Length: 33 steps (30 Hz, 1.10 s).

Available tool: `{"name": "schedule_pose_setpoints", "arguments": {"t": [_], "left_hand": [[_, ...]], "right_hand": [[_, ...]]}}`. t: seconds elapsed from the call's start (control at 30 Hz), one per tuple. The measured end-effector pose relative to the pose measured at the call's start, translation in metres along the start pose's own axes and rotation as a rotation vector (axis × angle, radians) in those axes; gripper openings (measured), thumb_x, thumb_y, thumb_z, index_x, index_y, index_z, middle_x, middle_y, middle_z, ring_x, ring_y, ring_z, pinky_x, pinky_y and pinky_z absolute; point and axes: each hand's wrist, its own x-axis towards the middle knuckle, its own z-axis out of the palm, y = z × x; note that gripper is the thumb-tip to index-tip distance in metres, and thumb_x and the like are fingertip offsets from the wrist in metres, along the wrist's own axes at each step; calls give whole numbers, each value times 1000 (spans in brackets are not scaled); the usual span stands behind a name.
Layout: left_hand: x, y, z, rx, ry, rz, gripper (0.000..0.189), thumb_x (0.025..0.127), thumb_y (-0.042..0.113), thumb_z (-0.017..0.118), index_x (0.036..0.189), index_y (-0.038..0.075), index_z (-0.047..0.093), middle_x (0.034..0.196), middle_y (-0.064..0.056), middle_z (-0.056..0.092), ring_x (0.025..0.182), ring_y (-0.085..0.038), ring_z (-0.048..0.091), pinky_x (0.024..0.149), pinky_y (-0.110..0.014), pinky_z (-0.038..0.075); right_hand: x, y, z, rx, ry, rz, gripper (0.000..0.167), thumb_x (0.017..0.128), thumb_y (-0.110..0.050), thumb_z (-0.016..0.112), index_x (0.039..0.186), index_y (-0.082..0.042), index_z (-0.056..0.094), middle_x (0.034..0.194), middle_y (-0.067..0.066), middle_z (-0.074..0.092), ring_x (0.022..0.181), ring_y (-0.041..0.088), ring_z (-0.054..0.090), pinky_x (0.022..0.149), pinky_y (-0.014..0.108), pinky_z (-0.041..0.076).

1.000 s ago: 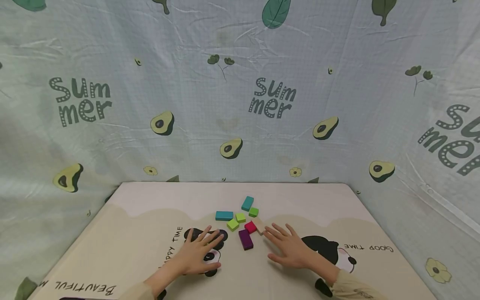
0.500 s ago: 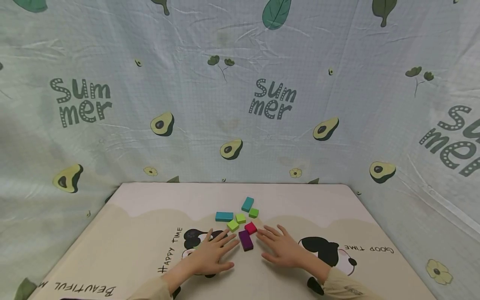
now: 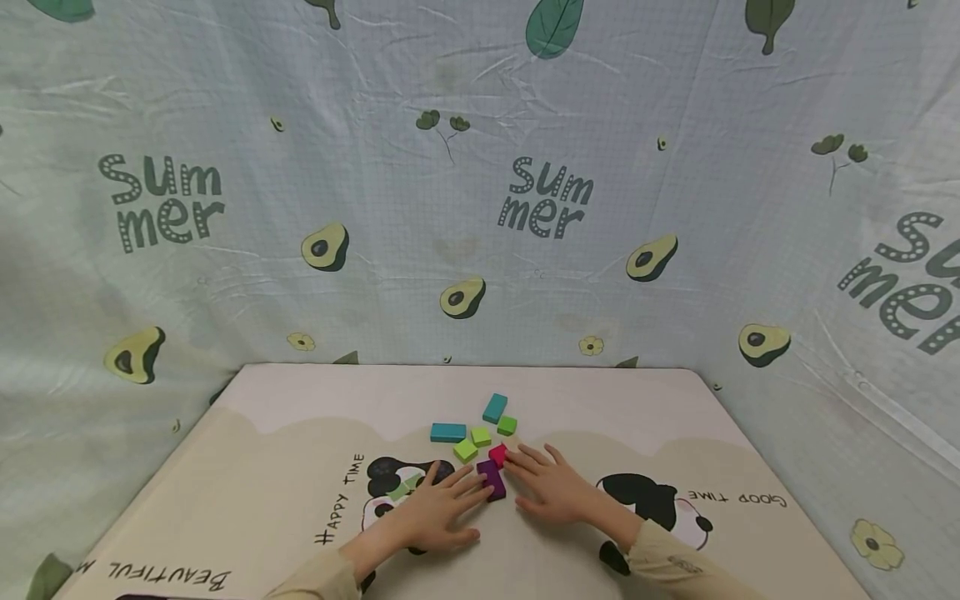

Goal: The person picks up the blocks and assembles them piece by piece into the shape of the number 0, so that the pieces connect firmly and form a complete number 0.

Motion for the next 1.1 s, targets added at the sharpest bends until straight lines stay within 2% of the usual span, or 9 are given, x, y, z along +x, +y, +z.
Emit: {"name": "schedule_pose_setpoints", "arguments": {"t": [0.27, 0.57, 0.9, 1.1], "left_hand": [[5, 0, -1, 13, -4, -11, 60, 86, 50, 45, 136, 19, 38, 141, 1, 38, 134, -23, 28, 101, -60, 21], [9, -1, -2, 32, -6, -16, 57, 86, 50, 46, 134, 20, 41, 139, 1, 40, 134, -24, 27, 101, -61, 20], [13, -7, -1, -14, 8, -61, 50, 87, 48, 46, 131, 25, 44, 143, -7, 34, 135, -27, 24, 100, -63, 19], [17, -8, -1, -61, 29, -73, 45, 88, 43, 48, 127, 21, 48, 140, -9, 38, 133, -32, 26, 99, -64, 19]], "right_hand": [[9, 2, 0, -63, -5, 0, 53, 88, -37, 49, 135, -16, 39, 140, 0, 40, 132, 24, 30, 103, 54, 23], [18, 9, -2, -114, 33, -33, 46, 86, -31, 55, 129, -17, 47, 132, 0, 47, 127, 24, 36, 100, 54, 28], [23, 12, -8, -88, 61, -69, 39, 86, -27, 56, 123, -16, 52, 128, 1, 51, 125, 24, 38, 99, 53, 31], [23, 16, -9, -51, 53, -75, 36, 87, -23, 54, 122, -16, 53, 127, 0, 53, 124, 24, 40, 98, 52, 31]]}}
